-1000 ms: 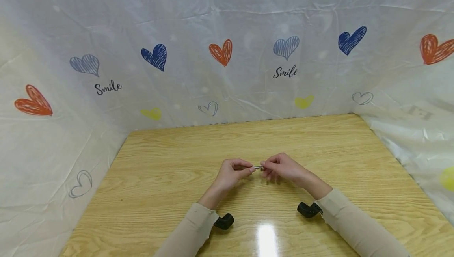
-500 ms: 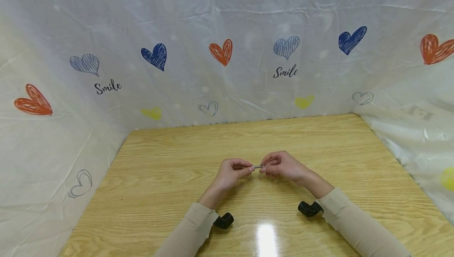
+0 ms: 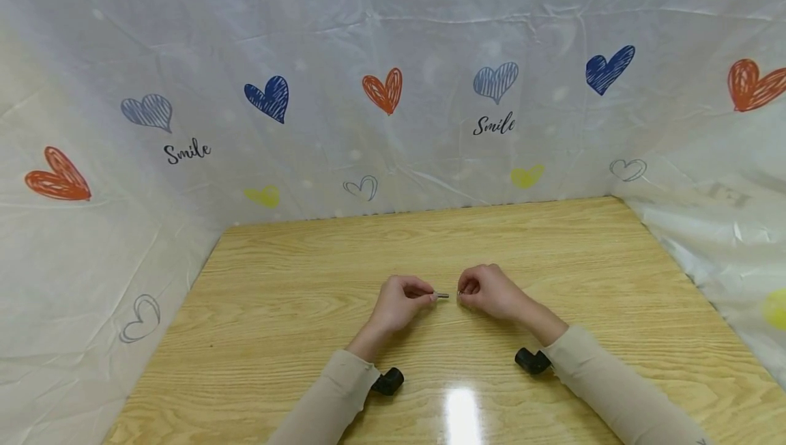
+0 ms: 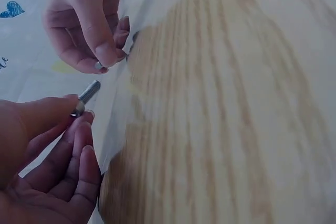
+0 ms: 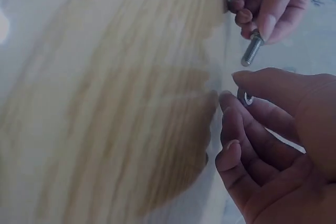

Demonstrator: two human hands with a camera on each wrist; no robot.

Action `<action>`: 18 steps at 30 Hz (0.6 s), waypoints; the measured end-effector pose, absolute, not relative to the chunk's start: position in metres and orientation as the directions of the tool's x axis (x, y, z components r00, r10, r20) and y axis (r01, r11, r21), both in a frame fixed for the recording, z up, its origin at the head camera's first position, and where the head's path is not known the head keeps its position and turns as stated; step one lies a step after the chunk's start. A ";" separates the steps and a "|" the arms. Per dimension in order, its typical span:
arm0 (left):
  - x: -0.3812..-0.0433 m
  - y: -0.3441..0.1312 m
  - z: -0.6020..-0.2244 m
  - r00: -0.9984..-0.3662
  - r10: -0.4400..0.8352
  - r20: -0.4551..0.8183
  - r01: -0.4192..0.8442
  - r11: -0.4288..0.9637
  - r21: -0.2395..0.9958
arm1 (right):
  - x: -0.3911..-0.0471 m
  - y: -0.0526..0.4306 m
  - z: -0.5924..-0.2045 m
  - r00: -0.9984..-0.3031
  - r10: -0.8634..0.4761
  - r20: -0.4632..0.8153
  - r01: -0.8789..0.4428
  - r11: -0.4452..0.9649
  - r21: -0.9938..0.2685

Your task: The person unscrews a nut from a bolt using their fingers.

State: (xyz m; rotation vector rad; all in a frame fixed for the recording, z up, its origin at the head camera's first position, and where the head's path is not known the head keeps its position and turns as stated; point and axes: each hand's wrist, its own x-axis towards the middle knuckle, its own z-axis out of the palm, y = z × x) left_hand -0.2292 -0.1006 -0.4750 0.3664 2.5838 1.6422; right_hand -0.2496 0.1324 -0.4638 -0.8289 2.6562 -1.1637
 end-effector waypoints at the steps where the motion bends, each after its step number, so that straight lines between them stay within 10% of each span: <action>1: -0.229 -0.101 -0.475 -0.967 0.241 0.084 0.183 0.426 0.886 | -0.250 0.132 -0.464 -0.831 -0.543 0.116 -0.461 0.559 -0.689; 18: -0.231 -0.118 -0.463 -0.908 0.404 0.113 0.376 0.662 0.649 | -0.245 0.148 -0.449 -0.818 -0.555 0.149 -0.548 0.675 -0.494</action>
